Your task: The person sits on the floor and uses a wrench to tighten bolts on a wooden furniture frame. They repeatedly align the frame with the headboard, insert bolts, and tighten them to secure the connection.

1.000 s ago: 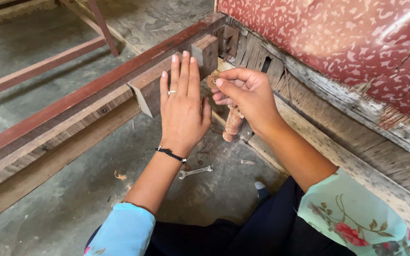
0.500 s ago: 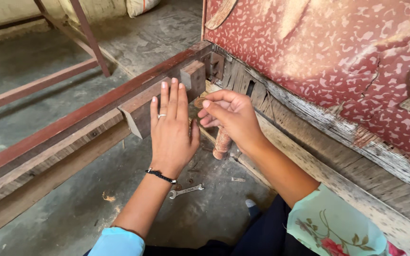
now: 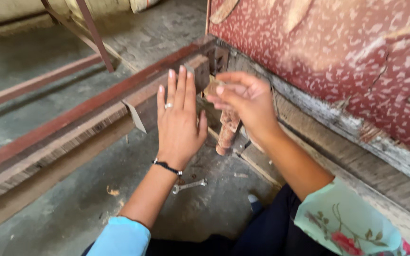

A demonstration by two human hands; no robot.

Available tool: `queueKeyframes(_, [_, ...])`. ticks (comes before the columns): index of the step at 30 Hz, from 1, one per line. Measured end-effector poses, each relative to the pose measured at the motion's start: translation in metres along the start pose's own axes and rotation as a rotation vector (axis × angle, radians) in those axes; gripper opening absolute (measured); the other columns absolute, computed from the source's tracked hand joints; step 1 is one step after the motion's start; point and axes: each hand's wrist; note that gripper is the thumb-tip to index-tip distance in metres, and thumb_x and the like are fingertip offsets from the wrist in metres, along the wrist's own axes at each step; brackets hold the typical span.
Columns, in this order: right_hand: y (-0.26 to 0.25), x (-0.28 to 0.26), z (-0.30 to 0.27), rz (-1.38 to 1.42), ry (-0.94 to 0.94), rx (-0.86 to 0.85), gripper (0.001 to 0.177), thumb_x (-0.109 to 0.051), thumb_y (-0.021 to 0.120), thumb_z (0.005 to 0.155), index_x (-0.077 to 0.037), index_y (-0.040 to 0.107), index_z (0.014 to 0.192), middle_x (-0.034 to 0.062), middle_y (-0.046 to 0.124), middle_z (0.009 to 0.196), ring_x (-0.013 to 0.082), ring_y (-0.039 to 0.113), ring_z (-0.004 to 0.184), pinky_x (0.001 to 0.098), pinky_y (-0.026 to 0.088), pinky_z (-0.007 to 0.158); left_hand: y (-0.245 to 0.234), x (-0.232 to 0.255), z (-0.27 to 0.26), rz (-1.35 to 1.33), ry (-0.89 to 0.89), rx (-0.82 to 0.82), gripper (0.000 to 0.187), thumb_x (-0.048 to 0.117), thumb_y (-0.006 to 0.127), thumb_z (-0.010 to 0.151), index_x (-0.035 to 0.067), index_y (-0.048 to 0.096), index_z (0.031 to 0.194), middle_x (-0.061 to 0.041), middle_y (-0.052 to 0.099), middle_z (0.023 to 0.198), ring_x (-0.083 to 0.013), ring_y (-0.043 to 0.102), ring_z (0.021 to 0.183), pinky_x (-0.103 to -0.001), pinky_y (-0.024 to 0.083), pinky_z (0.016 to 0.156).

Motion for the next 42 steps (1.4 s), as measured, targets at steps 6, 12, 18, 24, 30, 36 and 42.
queueKeyframes(6, [0.001, -0.017, 0.003, -0.016, -0.156, -0.121, 0.036, 0.003, 0.071, 0.096, 0.006, 0.064, 0.131, 0.015, 0.075, 0.114, 0.022, 0.077, 0.103, 0.034, 0.064, 0.093, -0.004, 0.0, 0.005, 0.012, 0.033, 0.046, 0.083, 0.018, 0.071, 0.088, -0.009, 0.032, 0.156, -0.027, 0.026, 0.166, -0.0432, 0.02, 0.157, -0.059, 0.018, 0.126])
queueKeyframes(12, [0.022, -0.032, -0.018, -0.073, -0.146, -0.185, 0.038, 0.003, 0.074, 0.094, 0.005, 0.064, 0.131, 0.0126, 0.076, 0.113, 0.014, 0.072, 0.094, 0.0287, 0.059, 0.08, -0.009, -0.01, 0.006, 0.049, 0.003, 0.056, 0.081, 0.02, 0.072, 0.09, -0.01, 0.035, 0.155, -0.027, 0.027, 0.167, -0.0431, 0.019, 0.157, -0.059, 0.016, 0.126])
queueKeyframes(18, [0.034, -0.045, -0.033, -0.441, -0.534, -0.196, 0.029, -0.001, 0.082, 0.097, 0.001, 0.066, 0.121, 0.0034, 0.071, 0.093, 0.0039, 0.065, 0.078, 0.0201, 0.054, 0.068, -0.006, -0.021, 0.0, 0.069, -0.039, 0.012, 0.085, 0.022, 0.071, 0.084, -0.011, 0.036, 0.153, -0.028, 0.027, 0.165, -0.0436, 0.018, 0.156, -0.059, 0.015, 0.124])
queueKeyframes(24, [0.039, -0.056, -0.046, -0.623, -0.699, -0.174, 0.036, -0.009, 0.088, 0.09, -0.005, 0.065, 0.116, -0.0054, 0.049, 0.066, 0.0011, 0.041, 0.054, 0.0204, 0.03, 0.052, 0.005, -0.029, -0.001, 0.139, -0.031, 0.024, 0.077, 0.024, 0.066, 0.093, -0.01, 0.037, 0.157, -0.026, 0.027, 0.169, -0.0408, 0.018, 0.159, -0.058, 0.014, 0.126])
queueKeyframes(30, [0.043, -0.051, -0.045, -0.611, -0.636, -0.145, 0.037, -0.008, 0.089, 0.087, -0.007, 0.067, 0.117, -0.005, 0.04, 0.061, 0.0031, 0.035, 0.054, 0.0229, 0.027, 0.054, 0.01, -0.032, -0.003, 0.156, -0.037, 0.019, 0.076, 0.024, 0.062, 0.092, -0.011, 0.038, 0.155, -0.026, 0.028, 0.168, -0.0406, 0.018, 0.158, -0.057, 0.013, 0.126])
queueKeyframes(36, [0.037, -0.049, -0.046, -0.582, -0.627, -0.182, 0.038, -0.007, 0.088, 0.088, -0.007, 0.066, 0.119, -0.0053, 0.039, 0.062, 0.0027, 0.035, 0.056, 0.0204, 0.028, 0.051, 0.009, -0.03, -0.002, 0.182, -0.027, 0.022, 0.078, 0.024, 0.065, 0.092, -0.01, 0.038, 0.156, -0.026, 0.028, 0.169, -0.04, 0.018, 0.16, -0.057, 0.014, 0.127])
queueKeyframes(42, [0.032, -0.051, -0.048, -0.586, -0.623, -0.177, 0.038, -0.007, 0.088, 0.09, -0.007, 0.066, 0.121, -0.0057, 0.041, 0.065, 0.001, 0.037, 0.053, 0.0201, 0.029, 0.052, 0.008, -0.029, -0.004, 0.147, -0.017, 0.02, 0.082, 0.026, 0.067, 0.089, -0.012, 0.037, 0.156, -0.027, 0.029, 0.168, -0.0418, 0.018, 0.159, -0.058, 0.013, 0.126])
Point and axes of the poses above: each hand's wrist, its own z-axis towards the middle knuckle, its own y-axis out of the palm, x = y × z
